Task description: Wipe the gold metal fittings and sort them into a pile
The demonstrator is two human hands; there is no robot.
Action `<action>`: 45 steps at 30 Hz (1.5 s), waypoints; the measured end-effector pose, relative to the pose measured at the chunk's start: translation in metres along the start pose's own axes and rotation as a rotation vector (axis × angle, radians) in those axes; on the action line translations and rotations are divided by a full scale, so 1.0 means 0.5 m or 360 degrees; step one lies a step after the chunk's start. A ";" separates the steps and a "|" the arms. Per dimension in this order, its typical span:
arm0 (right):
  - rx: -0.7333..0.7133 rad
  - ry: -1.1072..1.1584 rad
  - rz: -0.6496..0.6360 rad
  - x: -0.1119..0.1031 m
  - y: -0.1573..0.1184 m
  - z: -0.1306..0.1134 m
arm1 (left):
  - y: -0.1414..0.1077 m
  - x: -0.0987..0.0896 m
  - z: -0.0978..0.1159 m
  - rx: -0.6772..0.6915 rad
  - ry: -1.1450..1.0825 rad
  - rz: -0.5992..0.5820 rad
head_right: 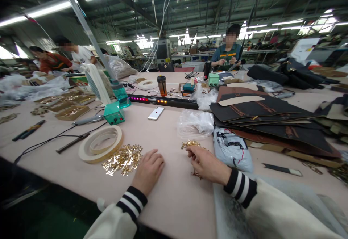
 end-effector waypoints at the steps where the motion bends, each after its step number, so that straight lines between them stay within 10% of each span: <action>1: 0.0000 -0.0012 0.0003 -0.017 -0.003 0.002 | -0.007 -0.007 -0.034 -0.0021 0.0118 0.0039; 6: 0.0055 -0.0355 -0.0204 -0.072 -0.033 -0.002 | -0.047 -0.034 -0.132 -0.0067 0.0462 0.0253; 16: 0.0041 -0.0763 -0.0409 -0.016 -0.026 -0.021 | -0.092 -0.039 -0.002 -0.0036 -0.0103 0.0030; 26: -0.0232 -0.0281 -0.0436 0.070 0.000 -0.066 | -0.089 -0.039 -0.008 -0.0216 -0.0296 0.0021; 37: -0.0121 -0.0153 -0.0447 0.019 -0.005 -0.024 | -0.092 -0.042 -0.008 -0.0314 -0.0334 0.0015; 45: -0.0221 -0.0072 -0.0318 0.075 -0.003 -0.037 | -0.091 -0.042 -0.006 -0.0346 -0.0343 -0.0022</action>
Point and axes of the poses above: each hand's wrist, its own y-axis towards the middle knuckle, its own x-axis out of the palm, z = x × y, the point moved 1 cm from there along y, towards the middle knuckle, and after that the axes turned 10 degrees about z, right-handed, at the moved point
